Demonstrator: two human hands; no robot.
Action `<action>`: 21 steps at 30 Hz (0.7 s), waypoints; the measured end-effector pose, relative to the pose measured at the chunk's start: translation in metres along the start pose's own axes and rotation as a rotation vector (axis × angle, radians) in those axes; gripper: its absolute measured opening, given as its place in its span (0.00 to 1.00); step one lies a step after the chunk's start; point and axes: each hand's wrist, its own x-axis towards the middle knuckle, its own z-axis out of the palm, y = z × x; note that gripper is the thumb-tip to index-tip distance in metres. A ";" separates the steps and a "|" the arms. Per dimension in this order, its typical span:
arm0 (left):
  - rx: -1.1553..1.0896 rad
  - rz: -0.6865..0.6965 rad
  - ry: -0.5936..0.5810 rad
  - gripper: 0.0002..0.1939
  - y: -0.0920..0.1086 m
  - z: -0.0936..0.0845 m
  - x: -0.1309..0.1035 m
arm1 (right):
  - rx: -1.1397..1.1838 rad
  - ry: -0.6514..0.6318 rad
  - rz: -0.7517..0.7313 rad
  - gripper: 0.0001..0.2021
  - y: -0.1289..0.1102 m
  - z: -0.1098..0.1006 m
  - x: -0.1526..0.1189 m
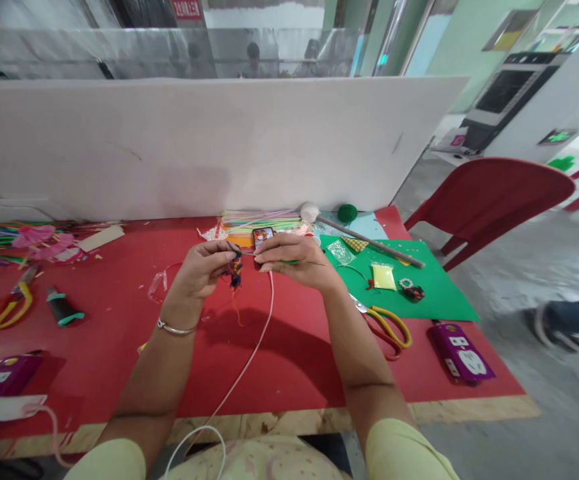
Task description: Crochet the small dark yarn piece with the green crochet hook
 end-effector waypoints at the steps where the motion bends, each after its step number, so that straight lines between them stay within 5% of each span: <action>1: 0.011 0.015 -0.003 0.10 0.001 0.001 -0.001 | 0.031 0.030 0.022 0.12 0.001 0.001 0.000; 4: 0.009 0.042 -0.033 0.09 0.003 0.004 -0.003 | 0.202 0.138 0.162 0.09 0.008 0.008 -0.003; 9: -0.029 0.070 -0.059 0.10 -0.001 0.007 -0.005 | 0.629 0.344 0.517 0.18 0.023 0.029 -0.006; 13: -0.043 0.119 -0.018 0.11 -0.003 0.009 -0.005 | 0.824 0.373 0.683 0.21 0.028 0.044 -0.001; 21: -0.098 0.144 0.035 0.18 -0.006 0.016 -0.007 | 0.749 0.474 0.643 0.20 0.013 0.059 0.004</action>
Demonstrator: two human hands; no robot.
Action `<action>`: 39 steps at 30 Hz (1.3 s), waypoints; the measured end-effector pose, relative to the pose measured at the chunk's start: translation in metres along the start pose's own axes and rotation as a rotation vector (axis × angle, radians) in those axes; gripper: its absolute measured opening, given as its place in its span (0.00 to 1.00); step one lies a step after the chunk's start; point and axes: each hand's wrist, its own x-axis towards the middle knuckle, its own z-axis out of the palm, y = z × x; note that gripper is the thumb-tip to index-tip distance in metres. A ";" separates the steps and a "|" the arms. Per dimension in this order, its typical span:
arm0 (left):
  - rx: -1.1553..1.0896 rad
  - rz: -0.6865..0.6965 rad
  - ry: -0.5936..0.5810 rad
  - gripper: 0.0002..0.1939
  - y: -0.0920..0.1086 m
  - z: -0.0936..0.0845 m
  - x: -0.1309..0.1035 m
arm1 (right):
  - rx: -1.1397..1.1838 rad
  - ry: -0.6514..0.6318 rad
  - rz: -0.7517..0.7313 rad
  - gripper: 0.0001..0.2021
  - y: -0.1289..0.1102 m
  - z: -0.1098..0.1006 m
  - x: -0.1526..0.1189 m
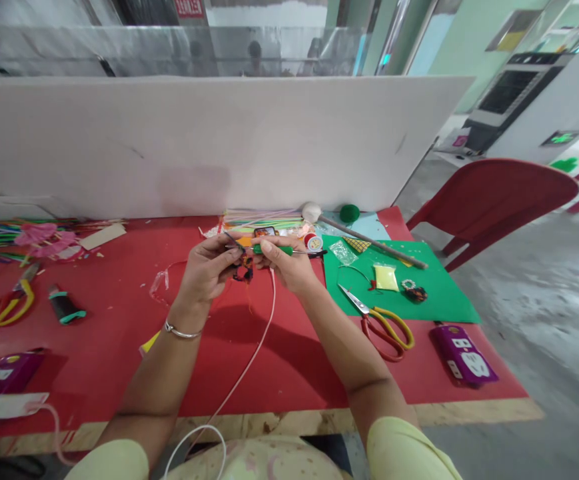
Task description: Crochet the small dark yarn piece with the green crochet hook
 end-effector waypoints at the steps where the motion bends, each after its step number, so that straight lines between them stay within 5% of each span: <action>1: 0.013 0.028 0.003 0.19 -0.002 0.000 0.000 | -0.038 0.016 -0.023 0.20 0.000 0.002 -0.001; 6: 0.247 0.320 0.213 0.14 -0.016 0.000 0.000 | -0.394 0.171 -0.300 0.11 0.001 0.013 -0.009; 11: 0.324 0.380 0.305 0.14 -0.024 0.012 -0.010 | -0.533 0.209 -0.521 0.09 0.011 0.026 -0.017; 17: -0.144 0.126 0.168 0.21 -0.017 0.015 -0.004 | -0.040 0.167 -0.139 0.21 0.025 0.016 -0.003; 21: -0.226 -0.010 0.103 0.22 -0.009 0.009 0.001 | 0.116 0.111 -0.003 0.26 0.021 0.007 0.008; 39: -0.199 -0.167 0.096 0.18 0.004 -0.008 0.007 | -0.091 0.025 -0.102 0.21 0.012 -0.017 0.010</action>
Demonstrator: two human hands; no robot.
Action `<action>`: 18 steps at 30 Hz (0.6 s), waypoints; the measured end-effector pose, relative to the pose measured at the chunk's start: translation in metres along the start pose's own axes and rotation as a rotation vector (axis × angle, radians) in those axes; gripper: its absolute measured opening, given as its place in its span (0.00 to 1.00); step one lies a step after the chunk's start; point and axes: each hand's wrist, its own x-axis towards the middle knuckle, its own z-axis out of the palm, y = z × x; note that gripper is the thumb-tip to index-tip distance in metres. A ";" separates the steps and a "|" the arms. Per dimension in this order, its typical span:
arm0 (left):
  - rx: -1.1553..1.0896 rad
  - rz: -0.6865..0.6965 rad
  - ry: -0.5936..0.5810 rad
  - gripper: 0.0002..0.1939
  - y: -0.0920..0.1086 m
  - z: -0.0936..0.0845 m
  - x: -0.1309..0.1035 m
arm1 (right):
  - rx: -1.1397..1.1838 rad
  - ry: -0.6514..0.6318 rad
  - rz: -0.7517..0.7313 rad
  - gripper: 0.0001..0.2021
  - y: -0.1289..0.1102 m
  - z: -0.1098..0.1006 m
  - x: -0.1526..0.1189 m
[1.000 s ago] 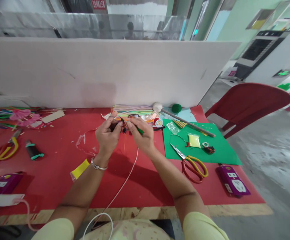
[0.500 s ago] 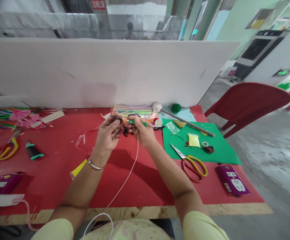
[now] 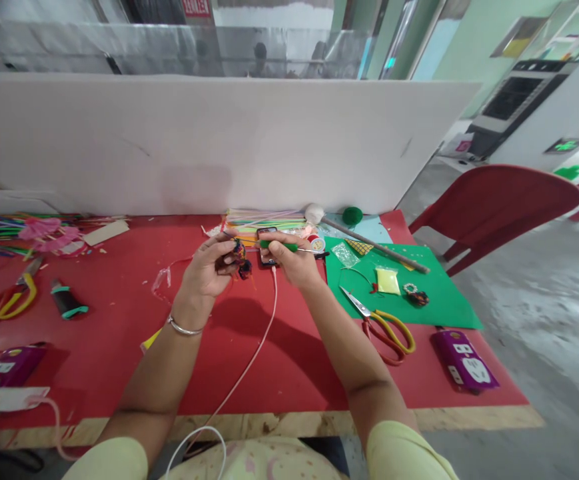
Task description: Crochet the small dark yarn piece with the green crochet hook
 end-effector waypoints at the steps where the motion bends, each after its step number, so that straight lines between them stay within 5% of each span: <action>1: 0.013 -0.006 -0.004 0.18 0.001 0.000 0.000 | -0.060 -0.023 -0.045 0.19 -0.002 -0.003 0.000; 7: 0.109 0.008 -0.056 0.18 0.008 -0.001 -0.002 | -0.478 -0.187 -0.415 0.12 -0.022 -0.012 0.000; 18: 0.104 -0.041 -0.113 0.18 0.011 -0.008 -0.002 | -0.560 -0.306 -0.585 0.13 -0.027 -0.012 0.001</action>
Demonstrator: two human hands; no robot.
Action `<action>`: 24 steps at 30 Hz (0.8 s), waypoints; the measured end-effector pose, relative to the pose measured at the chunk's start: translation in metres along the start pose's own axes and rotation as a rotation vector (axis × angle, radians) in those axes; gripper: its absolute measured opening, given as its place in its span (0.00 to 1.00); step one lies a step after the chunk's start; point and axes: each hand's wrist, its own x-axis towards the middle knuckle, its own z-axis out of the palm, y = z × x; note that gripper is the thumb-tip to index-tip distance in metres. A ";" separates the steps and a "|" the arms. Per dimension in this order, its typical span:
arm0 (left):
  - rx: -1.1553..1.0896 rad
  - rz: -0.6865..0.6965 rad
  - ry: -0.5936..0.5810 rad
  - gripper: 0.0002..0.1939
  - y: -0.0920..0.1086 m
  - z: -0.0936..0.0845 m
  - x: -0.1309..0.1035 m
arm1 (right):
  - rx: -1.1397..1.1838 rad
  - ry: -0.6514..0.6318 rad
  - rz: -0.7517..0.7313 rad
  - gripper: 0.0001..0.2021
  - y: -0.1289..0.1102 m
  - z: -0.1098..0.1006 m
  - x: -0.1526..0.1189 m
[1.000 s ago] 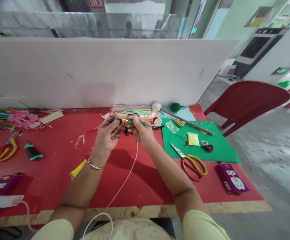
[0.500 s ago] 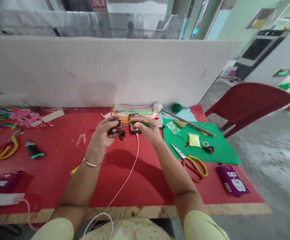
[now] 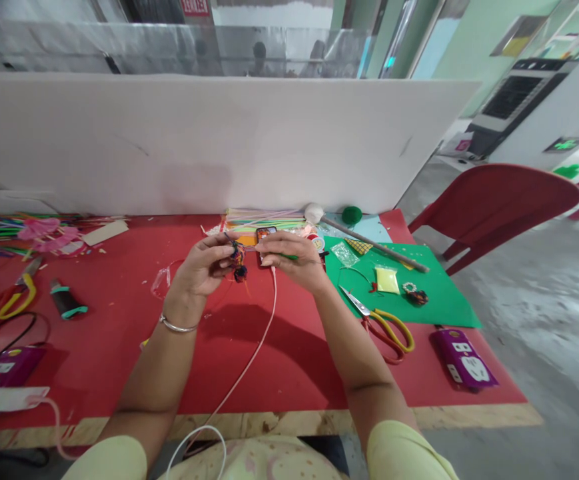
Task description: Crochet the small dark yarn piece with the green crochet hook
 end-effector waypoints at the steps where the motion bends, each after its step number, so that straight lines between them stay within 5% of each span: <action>1: 0.011 0.008 0.007 0.18 0.001 0.000 0.000 | -0.024 -0.024 -0.029 0.13 -0.003 -0.002 0.002; 7: 0.091 0.016 0.027 0.17 0.006 -0.002 -0.001 | -0.023 -0.094 0.022 0.12 -0.013 -0.015 0.005; 13: 0.112 0.061 -0.068 0.17 -0.010 0.009 -0.002 | 0.497 0.052 0.482 0.17 0.004 0.003 -0.007; 16: 0.188 0.231 -0.011 0.19 -0.025 0.013 0.000 | 0.608 0.199 0.610 0.21 0.004 0.026 -0.007; 20: 0.406 0.541 0.201 0.20 -0.036 0.012 0.002 | 0.261 0.310 0.489 0.14 -0.009 0.044 -0.004; 24: 0.359 0.567 0.247 0.25 -0.039 0.019 0.000 | -0.056 0.349 0.220 0.08 -0.019 0.051 -0.007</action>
